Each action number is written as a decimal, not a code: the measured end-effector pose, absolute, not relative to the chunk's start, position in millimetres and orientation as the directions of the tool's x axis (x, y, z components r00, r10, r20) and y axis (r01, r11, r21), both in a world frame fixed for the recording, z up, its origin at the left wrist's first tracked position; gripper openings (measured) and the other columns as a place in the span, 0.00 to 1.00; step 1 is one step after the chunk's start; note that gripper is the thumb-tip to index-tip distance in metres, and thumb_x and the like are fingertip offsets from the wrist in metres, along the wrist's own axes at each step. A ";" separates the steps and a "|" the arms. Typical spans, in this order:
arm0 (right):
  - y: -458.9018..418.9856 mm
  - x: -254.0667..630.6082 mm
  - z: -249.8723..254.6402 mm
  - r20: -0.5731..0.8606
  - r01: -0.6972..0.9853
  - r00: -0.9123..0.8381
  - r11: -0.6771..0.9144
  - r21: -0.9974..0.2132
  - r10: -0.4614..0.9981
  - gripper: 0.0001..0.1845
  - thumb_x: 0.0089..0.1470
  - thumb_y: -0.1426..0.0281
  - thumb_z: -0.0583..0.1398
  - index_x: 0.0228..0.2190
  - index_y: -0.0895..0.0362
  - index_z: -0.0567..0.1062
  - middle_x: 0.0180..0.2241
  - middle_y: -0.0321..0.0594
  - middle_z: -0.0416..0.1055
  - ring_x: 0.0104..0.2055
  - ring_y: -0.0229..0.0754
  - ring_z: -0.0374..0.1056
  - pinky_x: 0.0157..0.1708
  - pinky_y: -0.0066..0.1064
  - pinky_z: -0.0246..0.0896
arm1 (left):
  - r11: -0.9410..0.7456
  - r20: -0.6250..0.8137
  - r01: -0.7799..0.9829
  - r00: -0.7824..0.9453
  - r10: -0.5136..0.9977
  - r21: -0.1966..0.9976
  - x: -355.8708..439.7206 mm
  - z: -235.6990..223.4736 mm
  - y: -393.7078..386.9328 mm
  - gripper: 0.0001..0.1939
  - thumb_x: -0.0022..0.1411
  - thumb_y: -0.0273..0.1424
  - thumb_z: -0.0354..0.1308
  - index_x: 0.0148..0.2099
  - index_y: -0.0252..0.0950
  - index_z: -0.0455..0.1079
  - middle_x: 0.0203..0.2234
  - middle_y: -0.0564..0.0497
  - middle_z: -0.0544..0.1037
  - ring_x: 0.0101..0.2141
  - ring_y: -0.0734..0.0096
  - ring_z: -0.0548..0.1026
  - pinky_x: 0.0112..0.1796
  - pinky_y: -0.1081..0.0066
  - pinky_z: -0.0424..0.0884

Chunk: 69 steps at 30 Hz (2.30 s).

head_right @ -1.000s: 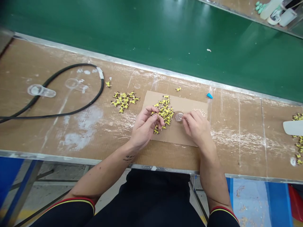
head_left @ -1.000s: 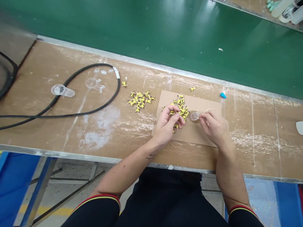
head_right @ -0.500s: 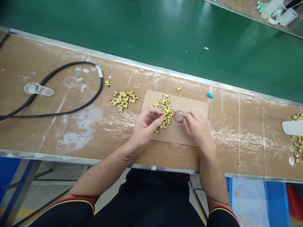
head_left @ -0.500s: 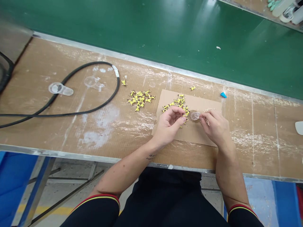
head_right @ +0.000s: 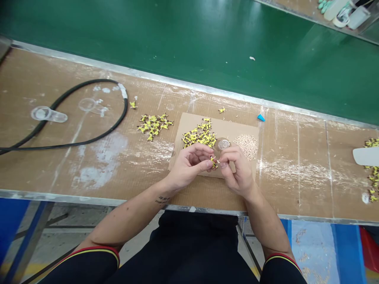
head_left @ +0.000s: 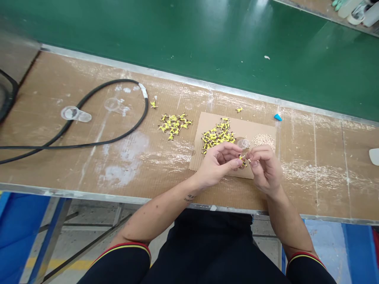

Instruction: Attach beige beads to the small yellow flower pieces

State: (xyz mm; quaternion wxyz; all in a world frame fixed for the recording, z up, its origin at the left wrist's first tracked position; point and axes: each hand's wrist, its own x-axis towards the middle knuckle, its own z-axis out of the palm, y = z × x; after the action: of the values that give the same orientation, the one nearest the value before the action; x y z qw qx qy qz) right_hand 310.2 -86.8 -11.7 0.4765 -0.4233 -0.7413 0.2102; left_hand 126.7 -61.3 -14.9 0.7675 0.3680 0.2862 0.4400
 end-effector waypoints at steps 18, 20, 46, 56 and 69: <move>-92.2 297.1 -5.5 0.490 0.202 -0.064 0.492 -0.847 0.870 0.03 0.69 0.67 0.57 0.38 0.50 0.69 0.35 0.39 0.77 0.28 0.39 0.73 0.25 0.33 0.71 | 0.344 -0.134 -0.486 0.415 0.900 0.804 125.2 -17.2 -62.1 0.19 0.54 0.40 0.78 0.37 0.34 0.74 0.26 0.53 0.81 0.28 0.76 0.80 0.33 0.76 0.76; -92.5 298.5 -5.6 0.466 0.175 -0.033 0.465 -0.868 0.884 0.03 0.68 0.67 0.57 0.39 0.50 0.69 0.36 0.39 0.78 0.28 0.40 0.73 0.26 0.34 0.72 | 0.347 -0.122 -0.485 0.437 0.891 0.803 124.0 -16.3 -63.1 0.18 0.54 0.38 0.78 0.38 0.34 0.76 0.28 0.51 0.82 0.30 0.74 0.81 0.36 0.74 0.78; -92.2 298.0 -4.1 0.353 0.130 -0.097 0.363 -0.923 0.931 0.03 0.66 0.70 0.59 0.38 0.52 0.72 0.31 0.36 0.72 0.31 0.38 0.69 0.30 0.31 0.68 | 0.195 -0.029 -0.403 0.382 0.924 0.894 123.4 -9.4 -66.9 0.15 0.61 0.40 0.72 0.41 0.34 0.80 0.28 0.50 0.82 0.27 0.75 0.80 0.31 0.76 0.79; -90.7 304.7 -3.5 0.442 0.280 -0.201 0.484 -0.829 0.874 0.09 0.62 0.78 0.60 0.39 0.51 0.74 0.30 0.36 0.74 0.33 0.39 0.73 0.32 0.31 0.71 | 0.177 -0.013 -0.402 0.380 0.925 0.899 123.9 -4.5 -64.3 0.14 0.59 0.39 0.73 0.36 0.33 0.79 0.26 0.51 0.81 0.25 0.77 0.79 0.29 0.78 0.78; -89.2 307.7 9.0 0.395 0.383 -0.264 0.471 -0.795 0.880 0.09 0.60 0.79 0.60 0.36 0.52 0.73 0.27 0.33 0.73 0.29 0.36 0.71 0.29 0.28 0.67 | -0.225 0.305 -0.281 0.285 0.909 0.933 123.0 -15.9 -64.8 0.03 0.65 0.25 0.66 0.41 0.35 0.80 0.33 0.48 0.86 0.34 0.73 0.83 0.36 0.75 0.81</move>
State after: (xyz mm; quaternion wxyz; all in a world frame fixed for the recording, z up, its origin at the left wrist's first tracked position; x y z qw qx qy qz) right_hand 307.7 -89.2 9.0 0.4318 -0.4262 -0.7410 0.2878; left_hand 123.0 -64.8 -15.9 0.5591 0.5744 0.2734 0.5317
